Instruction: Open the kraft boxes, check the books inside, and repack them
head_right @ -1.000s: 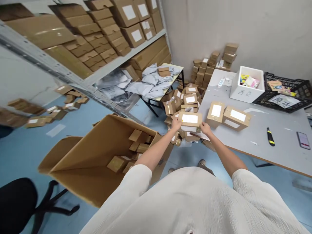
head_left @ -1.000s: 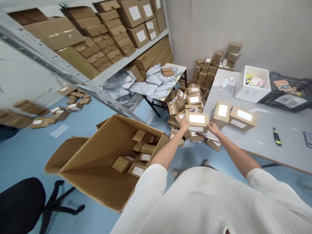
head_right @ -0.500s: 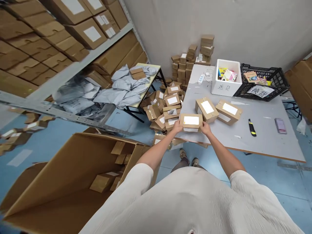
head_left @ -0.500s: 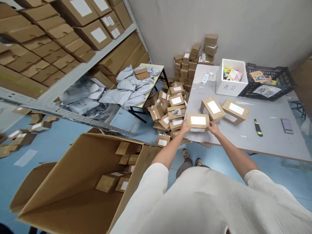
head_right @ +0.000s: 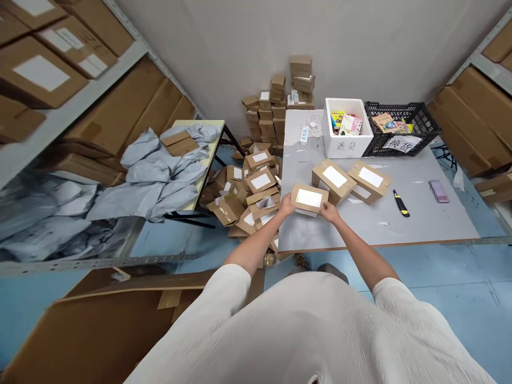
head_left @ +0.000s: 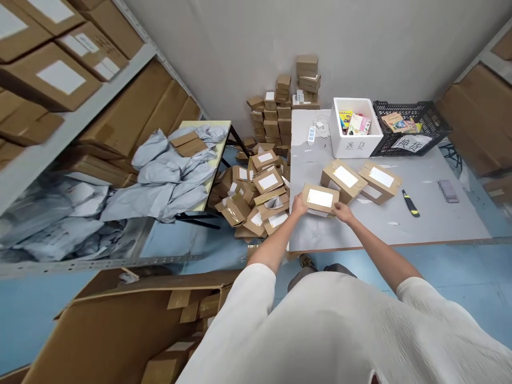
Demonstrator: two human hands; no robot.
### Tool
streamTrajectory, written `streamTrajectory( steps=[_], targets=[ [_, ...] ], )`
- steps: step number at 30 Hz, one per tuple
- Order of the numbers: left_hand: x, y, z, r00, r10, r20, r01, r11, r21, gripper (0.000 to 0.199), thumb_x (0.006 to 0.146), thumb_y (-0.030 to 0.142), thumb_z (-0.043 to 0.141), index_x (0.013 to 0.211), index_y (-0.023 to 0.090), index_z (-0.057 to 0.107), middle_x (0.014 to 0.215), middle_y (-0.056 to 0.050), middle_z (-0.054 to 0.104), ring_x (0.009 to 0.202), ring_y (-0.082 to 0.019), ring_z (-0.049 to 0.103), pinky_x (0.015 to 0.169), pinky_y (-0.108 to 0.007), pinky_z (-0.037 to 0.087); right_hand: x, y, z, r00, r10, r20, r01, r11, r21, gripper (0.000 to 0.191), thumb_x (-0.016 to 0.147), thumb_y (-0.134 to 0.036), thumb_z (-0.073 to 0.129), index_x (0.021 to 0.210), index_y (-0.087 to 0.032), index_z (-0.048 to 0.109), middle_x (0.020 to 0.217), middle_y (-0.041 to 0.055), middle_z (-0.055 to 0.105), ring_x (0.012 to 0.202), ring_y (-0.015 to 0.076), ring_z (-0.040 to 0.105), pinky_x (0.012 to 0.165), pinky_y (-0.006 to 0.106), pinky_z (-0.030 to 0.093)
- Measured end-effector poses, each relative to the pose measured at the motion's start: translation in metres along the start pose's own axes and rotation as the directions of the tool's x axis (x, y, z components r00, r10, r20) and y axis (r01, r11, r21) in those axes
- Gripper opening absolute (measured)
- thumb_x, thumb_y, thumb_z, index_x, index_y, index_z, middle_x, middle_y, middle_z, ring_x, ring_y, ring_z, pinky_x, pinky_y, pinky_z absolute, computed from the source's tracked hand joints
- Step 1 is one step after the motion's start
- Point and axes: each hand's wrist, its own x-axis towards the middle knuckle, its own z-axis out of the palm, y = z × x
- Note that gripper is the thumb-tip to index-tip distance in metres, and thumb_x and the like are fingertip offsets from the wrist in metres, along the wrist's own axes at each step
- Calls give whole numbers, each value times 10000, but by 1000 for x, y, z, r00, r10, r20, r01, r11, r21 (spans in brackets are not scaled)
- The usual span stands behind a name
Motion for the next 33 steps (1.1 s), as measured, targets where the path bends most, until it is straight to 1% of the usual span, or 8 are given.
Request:
streamTrajectory(
  steps=[4,9,13,17,20,24,28,33],
  targets=[
    [10,-6,-8,998,53,17,-54,993,104,571,795,129,773,1349,221,669,1429,-154,696,1368,-309,643,1167,-408,505,-2,-8,6,999,-36,18,38,994,-106,262,873,-304,646,1103,-230,745,1137,60,773,1082,273,693,963,363,555],
    [-8,-7,-5,995,-53,-90,80,939,333,469,877,192,734,1329,252,627,1475,-177,600,1439,-368,565,1199,-473,439,9,-23,4,993,-118,-7,109,936,-336,422,884,-264,634,1290,-205,731,1507,162,612,1364,354,566,1144,467,477],
    [-28,-12,4,991,-111,68,90,963,255,336,1038,269,582,1373,251,558,1254,-145,733,1205,-325,708,1055,-440,522,32,-43,8,968,-228,106,251,844,-473,457,947,-270,584,1390,-231,688,1689,147,464,1534,372,416,1235,559,376],
    [-37,-20,11,990,-45,132,18,981,194,377,1040,205,571,1414,249,540,1309,-114,749,1258,-284,707,1088,-405,530,52,-56,10,956,-221,193,293,764,-575,455,958,-248,565,1397,-226,680,1741,166,394,1626,375,309,1278,597,280],
    [-37,-26,15,994,-5,113,-16,982,188,440,1012,156,564,1447,216,547,1426,-148,701,1357,-290,661,1174,-431,506,59,-58,7,954,-210,214,297,745,-597,469,959,-268,560,1411,-240,679,1678,180,453,1591,374,362,1264,585,290],
    [-32,-33,16,997,26,79,-40,982,185,572,960,181,614,1527,189,541,1577,-188,594,1491,-335,564,1260,-486,457,61,-56,5,958,-167,232,274,767,-581,493,975,-377,586,1446,-282,695,1570,169,543,1455,400,492,1206,572,357],
    [-21,-35,8,995,64,82,-80,976,202,705,903,228,692,1589,198,532,1723,-178,463,1563,-385,495,1311,-513,410,57,-52,19,954,-153,256,273,792,-546,550,1000,-412,601,1541,-328,661,1570,144,558,1385,380,558,1169,528,420],
    [-6,-31,-7,987,28,157,-82,933,350,795,918,367,741,1650,200,477,1790,-174,376,1633,-428,386,1331,-547,364,53,-47,42,941,-224,255,324,818,-475,563,976,-346,655,1534,-273,672,1444,134,644,1312,321,617,1118,389,478]
  ],
)
